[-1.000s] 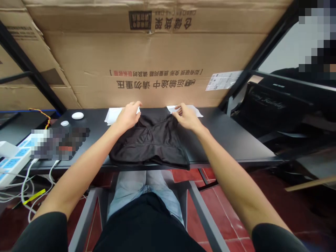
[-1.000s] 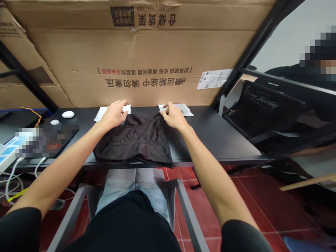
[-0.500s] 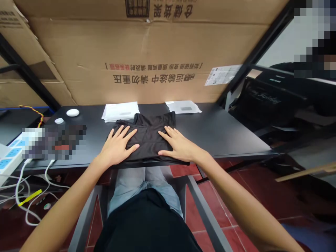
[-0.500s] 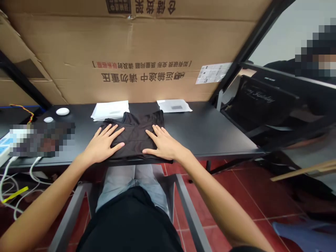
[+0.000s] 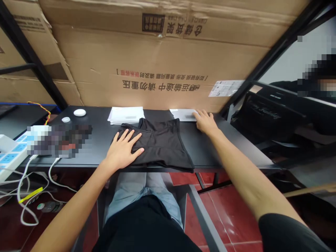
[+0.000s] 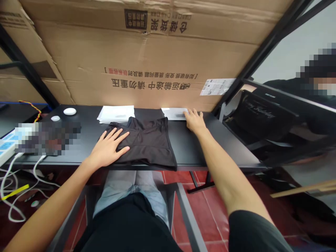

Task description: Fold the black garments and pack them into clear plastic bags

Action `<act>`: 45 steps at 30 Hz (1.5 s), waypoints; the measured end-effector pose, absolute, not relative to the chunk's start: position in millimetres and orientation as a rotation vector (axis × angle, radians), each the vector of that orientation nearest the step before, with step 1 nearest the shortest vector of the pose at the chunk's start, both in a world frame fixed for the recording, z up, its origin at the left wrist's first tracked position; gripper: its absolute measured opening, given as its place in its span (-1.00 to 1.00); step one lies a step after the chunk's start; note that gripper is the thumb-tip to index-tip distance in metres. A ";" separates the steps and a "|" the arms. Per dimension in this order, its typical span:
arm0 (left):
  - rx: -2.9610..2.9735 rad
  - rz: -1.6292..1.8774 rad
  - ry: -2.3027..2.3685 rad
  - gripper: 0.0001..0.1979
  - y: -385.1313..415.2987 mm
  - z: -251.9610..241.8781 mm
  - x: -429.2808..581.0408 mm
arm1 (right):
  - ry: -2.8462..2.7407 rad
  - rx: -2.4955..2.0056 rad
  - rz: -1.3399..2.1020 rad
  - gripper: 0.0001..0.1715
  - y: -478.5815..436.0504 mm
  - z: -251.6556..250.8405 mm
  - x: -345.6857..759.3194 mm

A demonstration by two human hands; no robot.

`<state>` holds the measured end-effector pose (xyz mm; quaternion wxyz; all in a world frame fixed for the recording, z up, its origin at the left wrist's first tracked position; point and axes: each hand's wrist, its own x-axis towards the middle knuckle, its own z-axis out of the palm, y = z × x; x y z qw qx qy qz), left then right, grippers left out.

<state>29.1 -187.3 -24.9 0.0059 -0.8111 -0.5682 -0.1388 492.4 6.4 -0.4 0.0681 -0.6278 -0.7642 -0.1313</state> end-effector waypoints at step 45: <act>-2.668 -0.525 -1.209 -0.85 -156.3 21.0 172.4 | -1.981 -1.024 0.417 -0.77 -135.8 -28.8 398.9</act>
